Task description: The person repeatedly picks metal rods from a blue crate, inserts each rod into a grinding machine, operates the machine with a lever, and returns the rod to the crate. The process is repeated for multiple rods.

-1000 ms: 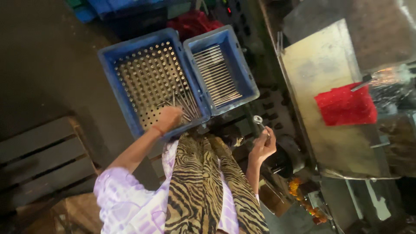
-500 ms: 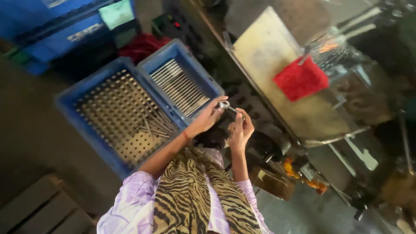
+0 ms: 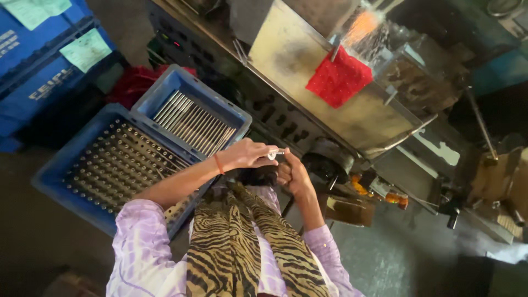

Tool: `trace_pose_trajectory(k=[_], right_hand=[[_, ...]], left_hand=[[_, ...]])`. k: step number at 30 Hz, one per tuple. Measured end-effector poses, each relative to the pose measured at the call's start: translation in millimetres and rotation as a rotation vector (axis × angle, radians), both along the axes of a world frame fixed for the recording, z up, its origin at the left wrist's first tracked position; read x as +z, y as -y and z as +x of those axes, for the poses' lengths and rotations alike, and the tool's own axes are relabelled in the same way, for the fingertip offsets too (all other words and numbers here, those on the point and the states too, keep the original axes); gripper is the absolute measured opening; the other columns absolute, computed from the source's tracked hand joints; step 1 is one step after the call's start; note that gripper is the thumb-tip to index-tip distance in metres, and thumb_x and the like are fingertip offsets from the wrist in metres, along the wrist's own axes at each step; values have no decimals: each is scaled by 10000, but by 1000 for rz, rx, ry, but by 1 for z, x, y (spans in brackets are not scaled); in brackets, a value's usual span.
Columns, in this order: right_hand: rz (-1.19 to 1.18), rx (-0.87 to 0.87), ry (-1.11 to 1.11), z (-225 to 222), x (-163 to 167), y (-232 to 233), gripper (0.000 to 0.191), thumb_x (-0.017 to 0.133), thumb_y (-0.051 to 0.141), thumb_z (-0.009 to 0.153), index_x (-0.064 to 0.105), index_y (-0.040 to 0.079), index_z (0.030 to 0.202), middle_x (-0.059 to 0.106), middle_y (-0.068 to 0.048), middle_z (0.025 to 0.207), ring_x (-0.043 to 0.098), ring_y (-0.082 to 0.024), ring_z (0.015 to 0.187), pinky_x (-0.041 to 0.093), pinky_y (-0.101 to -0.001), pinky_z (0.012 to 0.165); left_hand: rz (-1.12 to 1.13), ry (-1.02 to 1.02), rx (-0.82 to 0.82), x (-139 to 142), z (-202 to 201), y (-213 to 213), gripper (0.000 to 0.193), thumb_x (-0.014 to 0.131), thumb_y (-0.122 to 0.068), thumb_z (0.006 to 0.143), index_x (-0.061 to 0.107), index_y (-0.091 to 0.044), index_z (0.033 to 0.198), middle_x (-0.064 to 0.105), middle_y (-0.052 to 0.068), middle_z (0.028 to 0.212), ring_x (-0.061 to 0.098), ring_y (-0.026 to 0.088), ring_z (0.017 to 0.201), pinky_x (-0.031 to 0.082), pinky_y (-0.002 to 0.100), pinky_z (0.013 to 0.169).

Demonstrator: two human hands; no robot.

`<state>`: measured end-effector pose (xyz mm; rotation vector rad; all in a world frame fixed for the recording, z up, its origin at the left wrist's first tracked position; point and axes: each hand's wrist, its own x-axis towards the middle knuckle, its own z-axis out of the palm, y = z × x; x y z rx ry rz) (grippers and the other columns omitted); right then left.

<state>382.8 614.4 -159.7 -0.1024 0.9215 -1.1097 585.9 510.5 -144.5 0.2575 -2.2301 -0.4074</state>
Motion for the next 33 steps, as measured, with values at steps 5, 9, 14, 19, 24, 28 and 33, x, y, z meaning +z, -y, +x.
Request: trace_pose_trajectory(k=[5,9,14,19,24,28,33], right_hand=[[-214,-164,-246,-16,-17,5,560,441,561,1075,598,50,909,344,66,595,275,-88,478,230,-278,458],[-779,-184,-1324,-26,-15,11,444,462,433,1150,582,46,968,495,-47,684,482,-195,555,382,-336,522],[-1178,-219,-1848,-44,-1,20,347,517,344,1113,560,37,956,576,-152,712,592,-369,605,463,-435,548],[-1190,-304,-1805,-55,13,19,366,521,334,1088,567,60,849,538,-130,671,577,-352,574,452,-441,528],[-1182,-271,-1859,-65,25,17,397,491,334,1110,595,56,846,558,-131,691,584,-354,590,452,-448,542],[-1125,-369,-1847,-65,32,13,418,462,355,1112,630,55,874,625,-130,739,599,-342,609,445,-418,564],[-769,230,-1412,-93,69,2,406,663,343,1028,669,14,790,558,-76,625,506,-202,557,399,-334,522]], left_hand=[[547,-212,-52,10,-30,1,327,761,-356,1002,622,-115,1174,633,-7,810,570,119,603,453,275,520],[1426,-178,-115,22,-46,8,257,788,-296,950,649,-93,1023,504,-32,667,428,82,514,306,249,441],[1684,-79,-107,39,-58,4,242,808,-267,876,653,-93,940,468,-49,626,385,40,470,257,228,395],[996,-264,28,50,-75,-18,261,826,-248,909,645,-66,961,543,-51,736,463,22,665,408,229,564],[1067,-261,-8,59,-83,-16,248,822,-222,898,642,-59,950,517,-55,733,441,24,678,389,232,581],[1083,-244,-25,68,-93,-16,238,814,-221,895,644,-66,958,507,-63,719,433,15,667,372,215,572],[1412,-192,-259,76,-94,7,183,781,-185,931,632,-79,945,489,-76,690,420,8,573,303,205,491]])
